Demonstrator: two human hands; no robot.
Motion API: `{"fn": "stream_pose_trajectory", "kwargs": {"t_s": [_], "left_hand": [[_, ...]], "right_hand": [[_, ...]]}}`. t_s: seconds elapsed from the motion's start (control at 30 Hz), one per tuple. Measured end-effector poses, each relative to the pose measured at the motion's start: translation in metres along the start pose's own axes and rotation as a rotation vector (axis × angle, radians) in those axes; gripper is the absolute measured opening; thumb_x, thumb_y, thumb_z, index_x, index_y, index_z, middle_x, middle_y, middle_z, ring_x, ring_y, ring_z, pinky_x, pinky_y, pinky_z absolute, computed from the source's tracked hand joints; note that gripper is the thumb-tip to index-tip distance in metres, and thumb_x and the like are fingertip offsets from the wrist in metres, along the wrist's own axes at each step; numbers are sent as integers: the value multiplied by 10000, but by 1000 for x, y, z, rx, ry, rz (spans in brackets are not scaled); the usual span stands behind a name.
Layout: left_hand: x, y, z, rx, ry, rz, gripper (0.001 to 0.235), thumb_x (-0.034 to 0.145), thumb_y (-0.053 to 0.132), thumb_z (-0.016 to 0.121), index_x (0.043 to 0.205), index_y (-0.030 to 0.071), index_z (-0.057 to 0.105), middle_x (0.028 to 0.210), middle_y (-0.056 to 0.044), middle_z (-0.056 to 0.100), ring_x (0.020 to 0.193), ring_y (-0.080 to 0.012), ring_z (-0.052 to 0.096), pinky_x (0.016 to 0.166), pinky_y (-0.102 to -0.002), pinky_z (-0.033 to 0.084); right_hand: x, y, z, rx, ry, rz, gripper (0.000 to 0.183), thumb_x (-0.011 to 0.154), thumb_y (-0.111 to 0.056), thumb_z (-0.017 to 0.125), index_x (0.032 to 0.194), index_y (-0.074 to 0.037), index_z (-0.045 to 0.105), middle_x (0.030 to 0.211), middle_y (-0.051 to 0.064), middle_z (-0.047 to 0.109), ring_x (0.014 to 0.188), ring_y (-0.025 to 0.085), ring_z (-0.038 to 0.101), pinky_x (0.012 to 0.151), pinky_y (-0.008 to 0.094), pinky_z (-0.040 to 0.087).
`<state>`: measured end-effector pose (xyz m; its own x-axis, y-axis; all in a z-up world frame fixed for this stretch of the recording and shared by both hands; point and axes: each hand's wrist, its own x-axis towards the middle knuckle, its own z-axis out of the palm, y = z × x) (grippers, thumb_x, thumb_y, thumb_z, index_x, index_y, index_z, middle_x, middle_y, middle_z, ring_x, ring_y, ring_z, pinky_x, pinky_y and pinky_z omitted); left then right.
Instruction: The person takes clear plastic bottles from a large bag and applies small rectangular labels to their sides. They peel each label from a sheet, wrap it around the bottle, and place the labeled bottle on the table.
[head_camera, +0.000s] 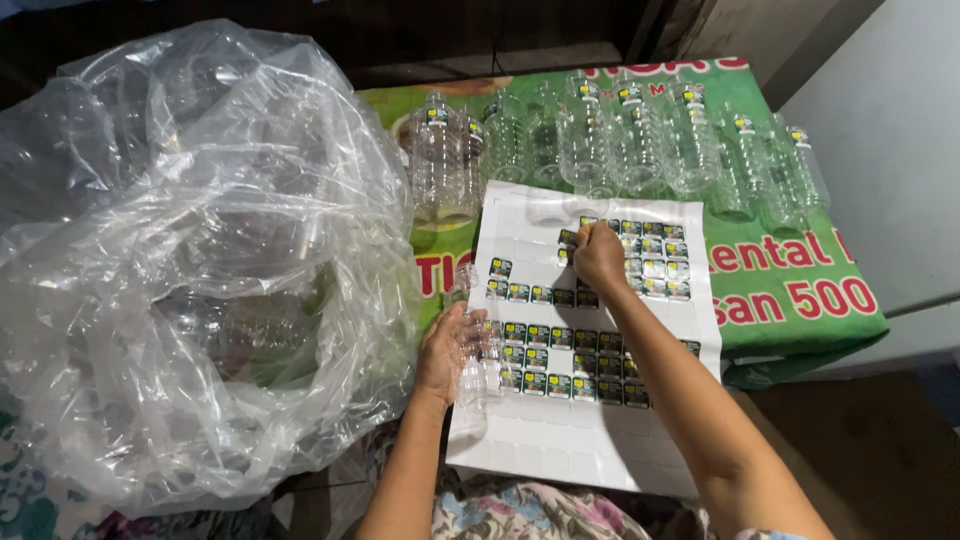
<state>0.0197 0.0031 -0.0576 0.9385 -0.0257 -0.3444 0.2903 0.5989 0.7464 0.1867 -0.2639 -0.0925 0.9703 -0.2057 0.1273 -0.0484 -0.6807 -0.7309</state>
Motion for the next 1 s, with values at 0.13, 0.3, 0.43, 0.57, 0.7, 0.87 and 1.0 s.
{"fn": "stream_pose_trajectory", "kwargs": {"t_s": [0.13,0.3,0.43,0.57,0.7,0.87,1.0], "left_hand": [[2,-5,-5,16,6,10,649,930,394,602,1435,5,475,1160,-169,697,952,-252,732,787,-362,596],[3,-9,-9,6,-4,26,609,940,377,627,1408,6,505,1141,-180,701,914,-243,702,777,-377,594],[1,-6,-5,-46,7,10,587,928,357,657,1371,-2,518,1124,-173,695,923,-239,705,791,-382,589],[-15,-3,9,116,-18,132,631,909,301,707,1410,-19,496,1182,-151,691,995,-225,697,884,-362,568],[-49,1,23,70,-164,216,724,894,249,722,1508,15,418,1211,-138,656,1019,-208,678,924,-369,558],[-82,4,41,34,-186,192,722,907,185,715,1529,9,394,1245,-122,639,1061,-181,653,946,-356,547],[-98,1,47,44,-180,188,707,947,180,694,1552,25,362,1263,-114,614,1089,-180,618,936,-338,526]], "right_hand": [[11,25,7,-6,15,-4,151,973,-84,580,855,-2,624,811,183,674,755,320,640,696,462,507],[26,35,-12,555,-182,389,156,1034,-71,514,892,-16,550,808,65,661,709,146,667,593,335,480],[-8,-3,-40,661,-194,417,91,1016,-159,610,937,-115,609,867,15,616,774,119,610,660,280,493],[-73,-50,-94,837,-368,328,116,999,-162,640,1012,-62,584,960,32,598,878,124,580,816,260,528],[-135,-86,-135,1083,-455,215,141,970,-63,685,1066,-29,587,946,52,616,849,142,588,809,287,505],[-183,-111,-150,1084,-498,191,181,933,-69,689,1087,-17,608,993,78,674,911,132,636,821,291,529],[-207,-112,-148,1054,-502,207,263,922,-64,714,1164,9,643,997,64,661,907,134,623,821,292,520]]}}
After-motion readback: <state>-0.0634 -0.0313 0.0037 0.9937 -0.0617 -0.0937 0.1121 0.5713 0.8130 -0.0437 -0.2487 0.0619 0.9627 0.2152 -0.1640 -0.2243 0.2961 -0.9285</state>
